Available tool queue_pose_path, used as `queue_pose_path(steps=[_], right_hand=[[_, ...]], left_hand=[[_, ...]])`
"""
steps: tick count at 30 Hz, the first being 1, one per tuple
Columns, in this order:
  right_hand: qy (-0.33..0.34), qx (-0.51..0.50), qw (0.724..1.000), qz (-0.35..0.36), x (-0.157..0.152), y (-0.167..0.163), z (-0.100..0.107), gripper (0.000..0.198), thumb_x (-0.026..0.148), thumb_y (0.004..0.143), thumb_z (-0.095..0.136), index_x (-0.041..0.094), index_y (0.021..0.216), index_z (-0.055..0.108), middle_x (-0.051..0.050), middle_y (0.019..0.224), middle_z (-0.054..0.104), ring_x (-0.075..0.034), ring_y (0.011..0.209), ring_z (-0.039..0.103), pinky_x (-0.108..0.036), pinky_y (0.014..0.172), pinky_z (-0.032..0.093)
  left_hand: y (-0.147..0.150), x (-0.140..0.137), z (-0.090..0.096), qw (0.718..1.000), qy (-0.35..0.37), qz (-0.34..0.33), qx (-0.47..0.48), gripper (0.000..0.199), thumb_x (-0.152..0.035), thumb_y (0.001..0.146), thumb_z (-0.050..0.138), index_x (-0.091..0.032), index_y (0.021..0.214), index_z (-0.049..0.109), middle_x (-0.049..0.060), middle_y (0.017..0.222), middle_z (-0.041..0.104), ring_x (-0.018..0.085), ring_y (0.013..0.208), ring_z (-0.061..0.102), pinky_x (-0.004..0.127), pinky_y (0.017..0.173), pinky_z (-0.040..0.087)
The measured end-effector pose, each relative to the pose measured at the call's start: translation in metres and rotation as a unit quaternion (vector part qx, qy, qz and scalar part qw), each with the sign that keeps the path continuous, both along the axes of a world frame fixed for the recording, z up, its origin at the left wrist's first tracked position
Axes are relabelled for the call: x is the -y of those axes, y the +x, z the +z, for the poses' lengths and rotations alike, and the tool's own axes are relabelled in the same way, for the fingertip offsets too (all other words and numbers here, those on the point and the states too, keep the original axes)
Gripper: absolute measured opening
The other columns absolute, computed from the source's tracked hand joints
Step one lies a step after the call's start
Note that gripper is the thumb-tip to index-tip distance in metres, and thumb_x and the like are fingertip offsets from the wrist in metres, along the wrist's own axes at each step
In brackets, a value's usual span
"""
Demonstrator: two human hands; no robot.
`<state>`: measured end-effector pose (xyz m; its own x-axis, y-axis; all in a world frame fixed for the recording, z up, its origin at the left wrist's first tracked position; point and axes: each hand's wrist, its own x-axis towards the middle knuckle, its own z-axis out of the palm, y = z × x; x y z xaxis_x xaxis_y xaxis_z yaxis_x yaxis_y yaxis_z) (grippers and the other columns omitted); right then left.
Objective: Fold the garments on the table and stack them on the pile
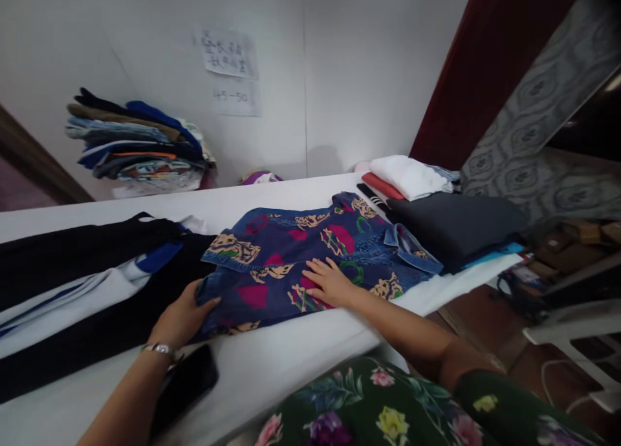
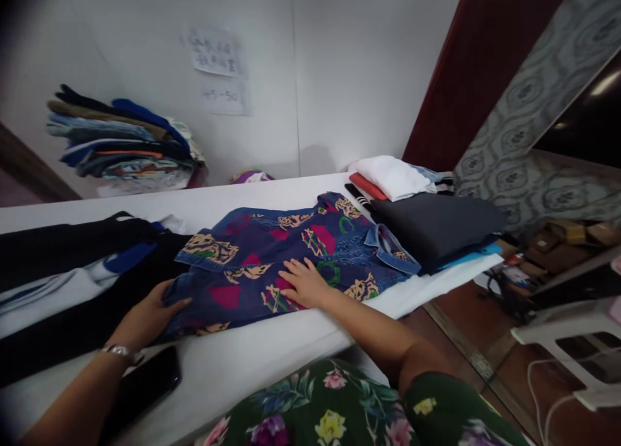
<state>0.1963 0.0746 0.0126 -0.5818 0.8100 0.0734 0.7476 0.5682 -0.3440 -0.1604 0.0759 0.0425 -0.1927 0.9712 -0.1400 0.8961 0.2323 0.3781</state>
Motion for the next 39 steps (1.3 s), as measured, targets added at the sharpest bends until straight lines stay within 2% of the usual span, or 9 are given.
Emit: queue_pose_path(steps=[4, 7, 10, 14, 17, 22, 26, 32, 39], right_hand=[[0.01, -0.076, 0.997, -0.016, 0.009, 0.015, 0.0, 0.044, 0.038, 0.091, 0.05, 0.022, 0.131, 0.053, -0.01, 0.147, 0.04, -0.023, 0.14, 0.027, -0.049, 0.114, 0.019], [0.065, -0.134, 0.987, -0.065, 0.026, 0.052, 0.003, 0.033, 0.033, 0.091, 0.05, 0.024, 0.121, 0.061, -0.007, 0.137, 0.053, -0.021, 0.135, 0.037, -0.049, 0.113, 0.022], [0.125, -0.169, 0.965, -0.158, 0.048, 0.109, 0.0, 0.028, 0.029, 0.091, 0.047, 0.022, 0.11, 0.067, -0.008, 0.118, 0.066, -0.021, 0.123, 0.052, -0.046, 0.107, 0.035], [0.167, -0.155, 0.923, -0.312, 0.078, 0.186, -0.008, 0.03, 0.027, 0.089, 0.045, 0.021, 0.105, 0.069, -0.009, 0.105, 0.07, -0.022, 0.102, 0.063, -0.043, 0.093, 0.049], [0.178, -0.109, 0.915, -0.346, 0.092, 0.216, -0.013, 0.031, 0.027, 0.088, 0.044, 0.019, 0.105, 0.069, -0.01, 0.105, 0.07, -0.024, 0.101, 0.062, -0.046, 0.092, 0.049], [0.175, -0.06, 0.925, -0.331, 0.089, 0.22, -0.016, 0.033, 0.03, 0.089, 0.044, 0.021, 0.11, 0.068, -0.009, 0.113, 0.067, -0.026, 0.108, 0.057, -0.048, 0.096, 0.046], [0.165, -0.046, 0.93, -0.325, 0.077, 0.219, -0.015, 0.032, 0.028, 0.09, 0.042, 0.019, 0.104, 0.069, -0.01, 0.101, 0.069, -0.025, 0.098, 0.059, -0.044, 0.091, 0.048], [0.168, -0.049, 0.923, -0.344, 0.067, 0.226, -0.003, 0.029, 0.031, 0.092, 0.041, 0.022, 0.095, 0.069, -0.006, 0.092, 0.07, -0.023, 0.09, 0.06, -0.038, 0.082, 0.049], [0.183, -0.018, 0.922, -0.342, 0.05, 0.228, 0.003, 0.031, 0.031, 0.094, 0.038, 0.022, 0.093, 0.067, -0.006, 0.092, 0.07, -0.022, 0.089, 0.061, -0.034, 0.079, 0.047]], left_hand=[[0.006, 0.006, 0.001, 0.997, -0.031, 0.016, -0.065, 0.056, -0.065, 0.079, 0.04, -0.036, 0.127, 0.042, -0.002, 0.08, 0.073, 0.027, 0.074, 0.068, 0.036, 0.065, 0.05], [0.015, 0.017, 0.017, 0.99, -0.051, 0.024, -0.13, 0.071, -0.071, 0.079, 0.028, -0.028, 0.134, 0.036, 0.008, 0.1, 0.071, 0.029, 0.084, 0.067, 0.038, 0.07, 0.051], [0.029, 0.027, 0.029, 0.976, 0.052, -0.006, -0.21, 0.067, -0.067, 0.082, 0.02, -0.027, 0.134, 0.035, 0.013, 0.117, 0.063, 0.034, 0.102, 0.061, 0.048, 0.078, 0.05], [0.065, 0.029, 0.025, 0.95, 0.227, -0.138, -0.164, 0.049, -0.056, 0.086, 0.028, -0.031, 0.124, 0.045, 0.008, 0.118, 0.061, 0.032, 0.108, 0.057, 0.049, 0.089, 0.048], [0.107, 0.02, 0.01, 0.928, 0.245, -0.277, -0.047, 0.036, -0.045, 0.086, 0.04, -0.027, 0.113, 0.056, 0.008, 0.115, 0.063, 0.026, 0.108, 0.058, 0.041, 0.097, 0.045], [0.177, -0.001, -0.012, 0.905, 0.206, -0.373, 0.017, 0.027, -0.033, 0.086, 0.05, -0.022, 0.105, 0.065, 0.01, 0.117, 0.064, 0.026, 0.112, 0.056, 0.044, 0.101, 0.04], [0.214, -0.013, -0.019, 0.896, 0.182, -0.404, 0.027, 0.026, -0.028, 0.087, 0.052, -0.022, 0.108, 0.066, 0.01, 0.122, 0.062, 0.025, 0.117, 0.052, 0.045, 0.102, 0.039], [0.24, -0.024, -0.022, 0.9, 0.15, -0.409, 0.008, 0.03, -0.027, 0.085, 0.058, -0.021, 0.114, 0.062, 0.01, 0.117, 0.061, 0.025, 0.111, 0.053, 0.041, 0.096, 0.039], [0.249, -0.037, -0.015, 0.913, 0.127, -0.384, 0.049, 0.014, -0.024, 0.086, 0.053, -0.019, 0.076, 0.061, 0.005, 0.088, 0.061, 0.019, 0.088, 0.053, 0.034, 0.084, 0.04]])
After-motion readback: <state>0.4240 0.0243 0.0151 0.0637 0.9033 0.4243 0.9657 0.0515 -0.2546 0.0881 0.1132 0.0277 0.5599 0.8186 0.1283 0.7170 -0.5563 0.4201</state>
